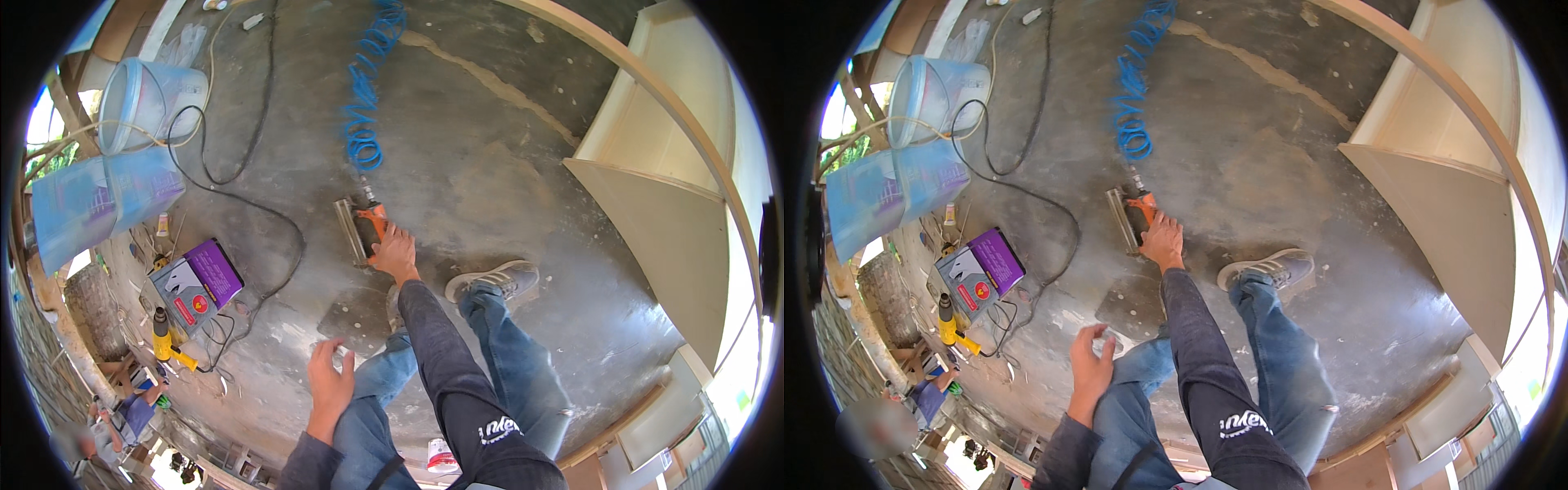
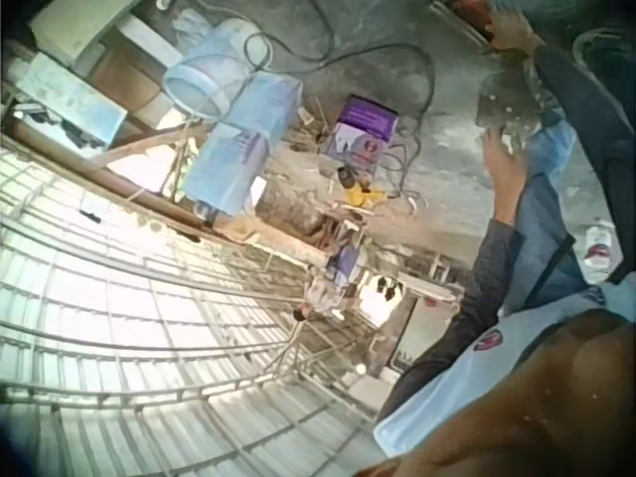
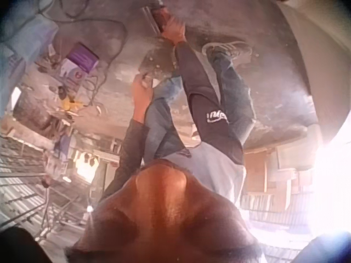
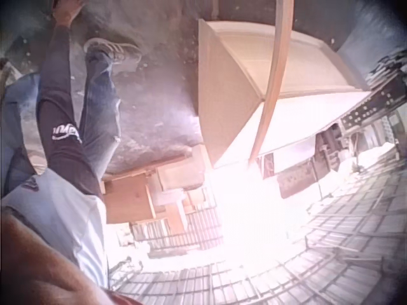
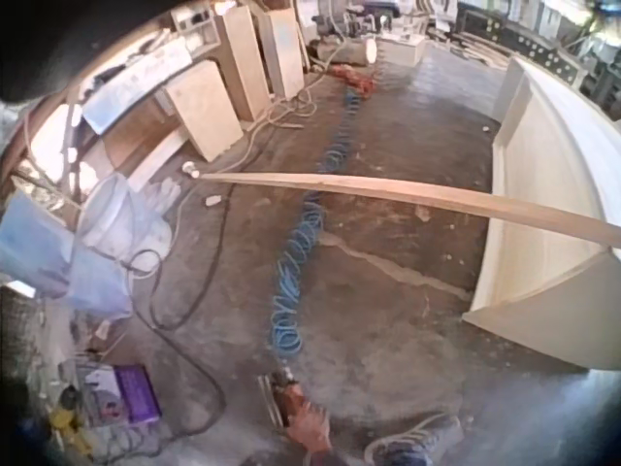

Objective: The person attaches thin wooden strips to a large plywood panel using a pneumatic nail gun, then walks across the workshop to pick up more wooden strips from a pile.

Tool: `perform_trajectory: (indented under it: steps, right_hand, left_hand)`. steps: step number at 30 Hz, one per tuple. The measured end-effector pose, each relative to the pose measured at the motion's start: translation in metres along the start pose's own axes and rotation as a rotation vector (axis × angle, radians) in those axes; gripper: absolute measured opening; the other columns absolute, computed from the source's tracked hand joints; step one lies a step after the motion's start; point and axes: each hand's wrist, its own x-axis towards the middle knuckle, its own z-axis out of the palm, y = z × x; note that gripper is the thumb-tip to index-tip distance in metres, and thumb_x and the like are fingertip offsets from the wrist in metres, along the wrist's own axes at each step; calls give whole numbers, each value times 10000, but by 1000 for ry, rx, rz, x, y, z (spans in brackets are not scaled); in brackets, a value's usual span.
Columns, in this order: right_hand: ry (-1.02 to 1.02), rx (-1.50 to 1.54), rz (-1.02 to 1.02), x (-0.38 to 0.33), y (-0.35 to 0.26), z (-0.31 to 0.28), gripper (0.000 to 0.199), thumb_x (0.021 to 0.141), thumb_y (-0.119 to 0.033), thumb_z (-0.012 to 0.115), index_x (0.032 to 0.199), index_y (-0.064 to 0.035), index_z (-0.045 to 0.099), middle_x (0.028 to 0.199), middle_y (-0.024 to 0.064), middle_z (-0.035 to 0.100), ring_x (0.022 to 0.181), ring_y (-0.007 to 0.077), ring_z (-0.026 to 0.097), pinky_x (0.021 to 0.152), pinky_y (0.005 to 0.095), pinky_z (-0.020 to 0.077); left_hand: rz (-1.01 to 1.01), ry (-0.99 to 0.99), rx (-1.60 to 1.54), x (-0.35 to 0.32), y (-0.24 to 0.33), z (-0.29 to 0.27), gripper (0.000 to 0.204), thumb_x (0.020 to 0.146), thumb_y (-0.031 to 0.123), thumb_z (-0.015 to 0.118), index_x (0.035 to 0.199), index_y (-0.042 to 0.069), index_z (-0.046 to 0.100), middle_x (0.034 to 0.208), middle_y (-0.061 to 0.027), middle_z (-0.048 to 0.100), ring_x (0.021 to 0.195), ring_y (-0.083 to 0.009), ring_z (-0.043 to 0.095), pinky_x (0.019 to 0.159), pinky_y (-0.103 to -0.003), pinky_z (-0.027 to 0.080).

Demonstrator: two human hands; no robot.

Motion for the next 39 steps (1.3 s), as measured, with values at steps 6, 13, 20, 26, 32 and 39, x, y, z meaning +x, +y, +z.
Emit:
perform_trajectory:
  steps: [6,13,20,26,32,39]
  right_hand:
    - [-3,45,11,19,18,16,570,810,-257,789,1232,11,515,1190,207,662,1110,377,648,960,498,497]
    - [186,235,103,-97,17,-37,343,871,-222,674,1129,-28,557,1064,223,674,1020,439,647,869,536,521]
    - [295,35,-139,-287,35,-181,251,885,-229,659,1035,-32,618,996,134,665,959,349,649,771,496,494]
    - [415,-47,-184,-468,94,-252,246,778,-153,664,1006,-81,604,918,54,598,937,250,603,817,396,416]
    - [1082,51,142,-597,103,-223,265,772,-113,723,1027,-91,656,984,64,661,927,266,613,858,382,445]
    - [1110,1848,1067,-667,141,-143,330,900,-305,783,997,-17,655,943,47,669,851,133,613,730,321,485]
  left_hand:
    - [245,-75,-67,-7,9,2,352,901,82,705,1243,50,628,1196,-193,649,1102,-383,628,929,-436,504]
    - [517,-32,87,-21,26,6,571,805,43,735,1352,64,569,1372,-161,557,1317,-378,498,1091,-491,384]
    - [1234,-160,783,-22,167,7,778,772,130,746,1488,48,450,1520,-191,459,1490,-368,335,1193,-576,235]
    - [1339,-859,911,-90,224,81,320,808,191,733,1080,50,641,900,-158,724,989,-356,699,960,-538,481]
    - [1257,-857,772,-205,203,135,288,838,261,725,985,25,650,890,-203,695,914,-384,681,804,-508,540]
    - [1168,-877,505,-351,165,221,269,813,215,723,992,33,639,940,-229,670,913,-432,636,783,-544,501]
